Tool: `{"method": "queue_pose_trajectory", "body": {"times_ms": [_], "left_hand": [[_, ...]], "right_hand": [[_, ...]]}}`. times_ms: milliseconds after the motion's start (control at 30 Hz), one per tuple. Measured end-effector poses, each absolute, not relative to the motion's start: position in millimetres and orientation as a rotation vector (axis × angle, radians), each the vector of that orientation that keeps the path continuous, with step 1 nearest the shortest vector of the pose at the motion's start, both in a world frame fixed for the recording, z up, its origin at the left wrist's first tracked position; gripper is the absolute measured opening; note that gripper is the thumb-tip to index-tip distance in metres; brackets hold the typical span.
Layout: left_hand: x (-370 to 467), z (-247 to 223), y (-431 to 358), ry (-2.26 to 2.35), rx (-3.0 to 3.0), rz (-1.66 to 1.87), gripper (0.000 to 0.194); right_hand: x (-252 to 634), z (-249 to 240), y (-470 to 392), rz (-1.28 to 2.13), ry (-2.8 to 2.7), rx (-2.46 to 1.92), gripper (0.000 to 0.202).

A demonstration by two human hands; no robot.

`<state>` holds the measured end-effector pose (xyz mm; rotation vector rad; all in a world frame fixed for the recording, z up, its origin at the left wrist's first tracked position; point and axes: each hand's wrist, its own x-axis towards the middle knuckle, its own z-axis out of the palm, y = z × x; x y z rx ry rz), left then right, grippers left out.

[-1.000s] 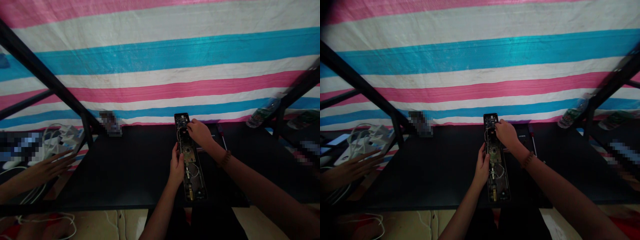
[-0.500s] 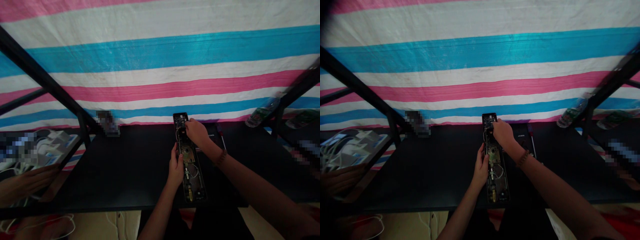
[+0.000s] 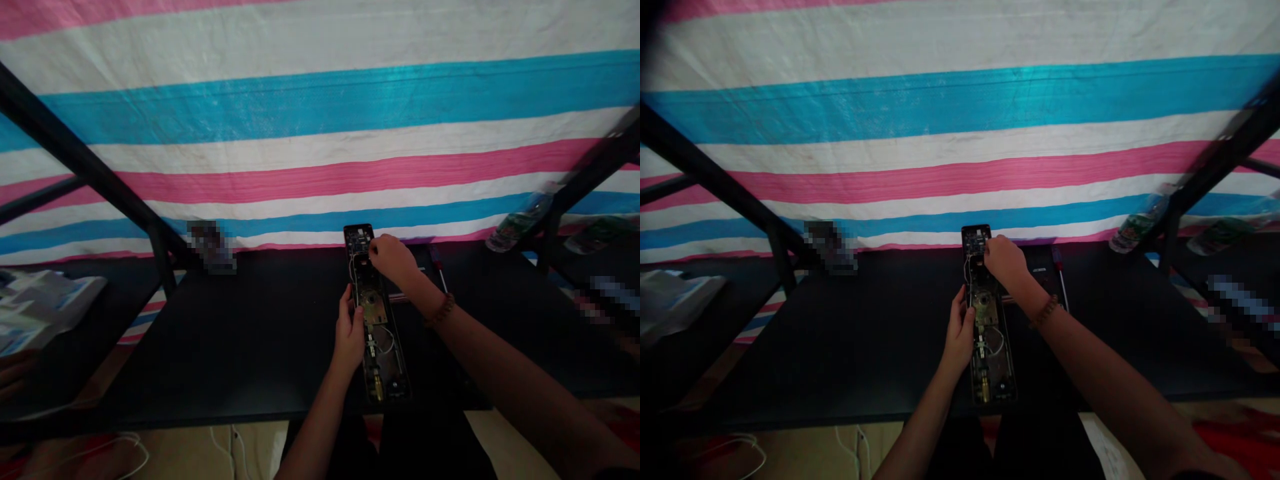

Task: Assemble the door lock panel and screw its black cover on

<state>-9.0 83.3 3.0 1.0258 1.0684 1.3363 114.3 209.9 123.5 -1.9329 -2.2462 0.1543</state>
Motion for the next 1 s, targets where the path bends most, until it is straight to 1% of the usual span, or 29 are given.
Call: {"method": "queue_pose_trajectory", "body": {"times_ms": [200, 467, 600, 767, 867, 1000], "left_hand": [[-9, 0, 83, 1.079, 1.03, 1.339, 0.063], [-11, -5, 87, 1.134, 1.116, 1.356, 0.063], [-11, -4, 87, 1.129, 1.099, 1.354, 0.065], [-11, -2, 88, 1.114, 1.092, 1.35, 0.064], [-11, -2, 88, 1.12, 1.092, 1.355, 0.064], [-11, -2, 88, 1.135, 1.1, 1.36, 0.064]], "right_hand": [[114, 118, 216, 0.235, -2.188, -1.916, 0.026], [111, 114, 214, 0.232, -2.119, -1.909, 0.022], [111, 113, 211, 0.178, -2.129, -1.785, 0.021], [102, 110, 205, 0.132, -2.129, -1.515, 0.015], [96, 105, 199, 0.178, -2.156, -1.479, 0.009], [96, 96, 189, 0.26, -2.163, -1.488, 0.009]]}}
